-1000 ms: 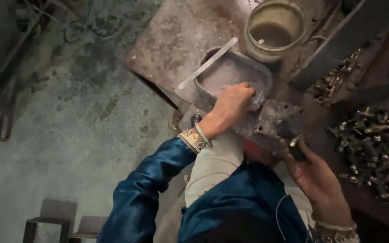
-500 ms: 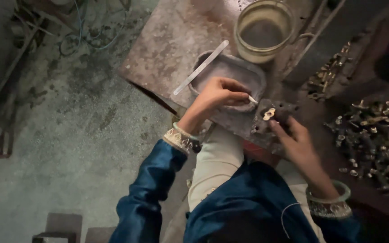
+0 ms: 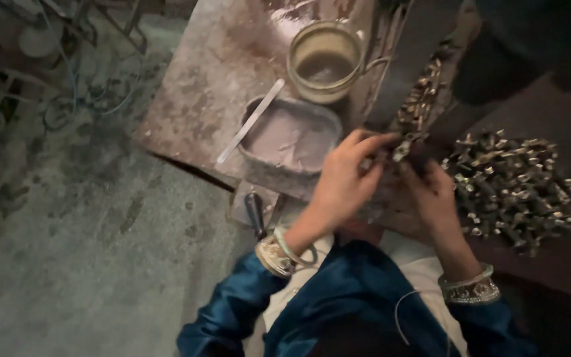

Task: The person sits at a workbench and processes small brass fittings one at a time. They pick a fitting from a pile, dip or coat it in paste from a tray, seat it in a fixture on a bench machine, work it with the machine, and place the finished piece onto a growing pile, repeating the cycle continuously.

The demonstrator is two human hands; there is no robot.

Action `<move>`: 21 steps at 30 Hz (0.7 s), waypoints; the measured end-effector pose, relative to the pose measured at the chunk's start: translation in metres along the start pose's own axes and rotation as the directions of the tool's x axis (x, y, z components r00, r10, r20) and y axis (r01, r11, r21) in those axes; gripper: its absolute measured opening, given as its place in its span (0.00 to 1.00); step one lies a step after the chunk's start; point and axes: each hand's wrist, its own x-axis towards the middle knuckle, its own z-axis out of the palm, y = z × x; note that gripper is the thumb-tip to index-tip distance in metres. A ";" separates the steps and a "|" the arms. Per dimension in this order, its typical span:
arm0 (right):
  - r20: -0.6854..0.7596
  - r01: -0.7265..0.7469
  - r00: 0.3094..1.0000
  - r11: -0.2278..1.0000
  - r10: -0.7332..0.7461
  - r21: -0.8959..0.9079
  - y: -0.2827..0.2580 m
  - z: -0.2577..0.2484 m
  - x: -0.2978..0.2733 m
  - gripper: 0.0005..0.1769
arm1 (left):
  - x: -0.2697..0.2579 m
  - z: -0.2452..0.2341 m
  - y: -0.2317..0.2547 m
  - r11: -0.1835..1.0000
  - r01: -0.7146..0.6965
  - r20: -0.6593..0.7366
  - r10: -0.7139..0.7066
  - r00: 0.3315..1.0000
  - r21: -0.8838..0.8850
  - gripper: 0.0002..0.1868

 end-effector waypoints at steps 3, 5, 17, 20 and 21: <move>-0.124 0.109 0.989 0.974 -0.085 0.197 -0.047 0.022 -0.004 0.16 | -0.006 0.039 0.008 0.965 0.105 -0.135 -0.140 0.981 -0.240 0.24; -0.151 0.149 0.981 0.972 -0.123 0.179 -0.034 0.020 -0.002 0.16 | -0.008 0.046 0.018 0.942 0.157 -0.132 -0.204 0.970 -0.298 0.26; -0.239 0.218 0.954 0.964 -0.179 0.151 -0.029 0.039 0.000 0.17 | -0.015 0.037 0.012 0.965 0.103 -0.068 -0.122 0.990 -0.240 0.33; -0.249 0.231 0.946 0.970 -0.206 0.079 -0.021 0.033 0.004 0.16 | -0.014 0.041 0.011 0.966 0.088 -0.083 -0.112 0.990 -0.245 0.33; -0.245 0.232 0.945 0.972 -0.217 0.033 -0.015 0.030 0.007 0.15 | -0.014 0.041 0.011 0.963 0.084 -0.094 -0.111 0.989 -0.257 0.33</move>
